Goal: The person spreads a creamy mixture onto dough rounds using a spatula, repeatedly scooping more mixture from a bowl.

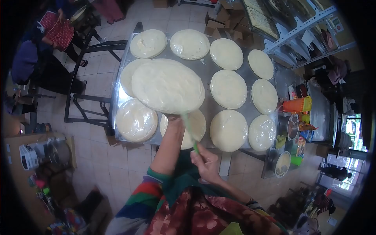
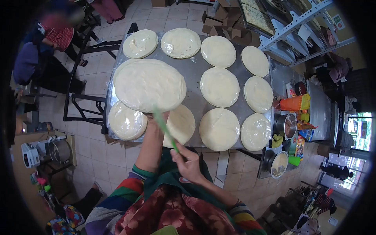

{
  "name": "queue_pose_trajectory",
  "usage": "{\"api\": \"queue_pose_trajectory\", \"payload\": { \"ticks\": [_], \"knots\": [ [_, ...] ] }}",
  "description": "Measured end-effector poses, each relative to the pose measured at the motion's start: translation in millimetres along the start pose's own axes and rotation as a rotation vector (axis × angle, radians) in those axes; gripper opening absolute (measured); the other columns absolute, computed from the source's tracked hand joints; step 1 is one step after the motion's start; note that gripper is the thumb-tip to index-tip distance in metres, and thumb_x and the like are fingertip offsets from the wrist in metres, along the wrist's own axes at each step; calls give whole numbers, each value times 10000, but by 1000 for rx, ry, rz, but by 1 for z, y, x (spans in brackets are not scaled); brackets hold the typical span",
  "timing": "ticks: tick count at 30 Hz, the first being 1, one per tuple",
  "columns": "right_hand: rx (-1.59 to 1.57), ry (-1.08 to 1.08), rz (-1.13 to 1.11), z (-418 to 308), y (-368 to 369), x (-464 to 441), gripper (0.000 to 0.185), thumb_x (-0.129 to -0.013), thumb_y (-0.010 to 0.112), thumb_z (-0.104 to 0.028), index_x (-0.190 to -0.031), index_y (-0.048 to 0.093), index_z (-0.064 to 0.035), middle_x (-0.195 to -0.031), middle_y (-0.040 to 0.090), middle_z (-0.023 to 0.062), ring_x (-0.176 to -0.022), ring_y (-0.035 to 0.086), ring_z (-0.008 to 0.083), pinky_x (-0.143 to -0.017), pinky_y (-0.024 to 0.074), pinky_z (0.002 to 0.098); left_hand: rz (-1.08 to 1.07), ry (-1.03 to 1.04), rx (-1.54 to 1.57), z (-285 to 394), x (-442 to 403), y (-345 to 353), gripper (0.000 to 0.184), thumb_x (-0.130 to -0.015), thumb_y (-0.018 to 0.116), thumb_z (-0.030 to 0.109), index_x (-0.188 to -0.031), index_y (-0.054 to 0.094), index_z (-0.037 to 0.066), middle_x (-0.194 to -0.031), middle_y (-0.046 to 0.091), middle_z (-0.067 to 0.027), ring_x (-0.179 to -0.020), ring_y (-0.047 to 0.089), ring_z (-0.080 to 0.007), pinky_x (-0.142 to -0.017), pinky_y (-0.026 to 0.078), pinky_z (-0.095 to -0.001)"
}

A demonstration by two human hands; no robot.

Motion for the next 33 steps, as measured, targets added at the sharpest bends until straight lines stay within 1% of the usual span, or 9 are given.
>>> {"api": "queue_pose_trajectory", "payload": {
  "ticks": [1, 4, 6, 7, 11, 19, 27, 31, 33],
  "knots": [
    [56, -78, -97, -7, 4, -8, 376, -892, 519, -43, -1265, 484, -12, -740, 550, -3, -618, 466, 50, -564, 397, 189, -15, -95, 208, -5, 3, -18, 709, -762, 576, 569, -1314, 381, 169, -1317, 438, -41, -1212, 415, -256, -1030, 337, -435],
    [-190, 90, -162, -17, -2, -30, 390, -902, 506, -52, -1289, 462, -23, -719, 532, 0, -605, 448, 51, -537, 374, 177, -5, -286, 601, -12, -4, -46, 686, -785, 551, 559, -1316, 379, 160, -1318, 439, -49, -1209, 418, -266, -1031, 336, -438],
    [-373, 256, -139, -12, -21, -45, 391, -929, 453, -78, -1315, 420, -34, -678, 506, 15, -481, 359, 24, -423, 293, 163, 81, -288, 543, -7, -15, -39, 660, -812, 519, 547, -1320, 377, 150, -1317, 443, -63, -1214, 416, -279, -1029, 341, -445],
    [-406, 268, -69, -11, -32, -48, 386, -933, 443, -87, -1313, 413, -31, -678, 500, 17, -460, 350, 24, -411, 287, 162, 367, -249, 68, -3, -19, -34, 604, -857, 472, 501, -1325, 377, 132, -1317, 446, -92, -1210, 424, -305, -1006, 369, -473],
    [-480, 332, 196, 2, -66, -46, 373, -939, 434, -115, -1301, 407, -30, -692, 485, 24, -429, 340, 31, -396, 282, 163, 460, -401, 139, -14, -38, -80, 555, -889, 435, 452, -1325, 378, 114, -1317, 448, -112, -1195, 442, -320, -972, 398, -501],
    [-536, 266, 374, 30, -75, -41, 366, -942, 418, -136, -1291, 391, -29, -714, 480, 38, -420, 345, 43, -379, 297, 184, 463, -670, 278, -45, -76, -129, 492, -916, 421, 393, -1301, 400, 87, -1278, 488, -115, -1168, 473, -297, -965, 403, -502],
    [-473, 301, 410, 23, -61, -84, 386, -958, 396, -207, -1323, 346, -95, -694, 473, 23, -423, 356, 37, -370, 286, 171, 741, -658, -622, 20, -67, -126, 475, -925, 418, 304, -1311, 386, 29, -1313, 442, -127, -1181, 455, -263, -959, 405, -419],
    [-19, 241, 320, 19, -87, -139, 347, -965, 396, -161, -1303, 421, -86, -665, 478, 8, -422, 367, 26, -378, 306, 192, 521, -485, -1021, 55, -81, -83, 541, -920, 430, 319, -1349, 318, 10, -1371, 359, -126, -1238, 379, -240, -972, 376, -382],
    [243, 82, 295, 22, -98, -181, 343, -951, 421, -139, -1285, 457, -68, -659, 477, 4, -500, 425, 33, -451, 361, 195, 550, -536, -848, 55, -104, -82, 560, -916, 436, 334, -1352, 309, 8, -1372, 352, -135, -1232, 381, -237, -969, 381, -383]
  ]
}}
Point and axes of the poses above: each hand's wrist, its own x-axis away from the middle knuckle, its own y-axis out of the palm, z = x × y, the point moved 2 cm from there along -x, towards the middle knuckle
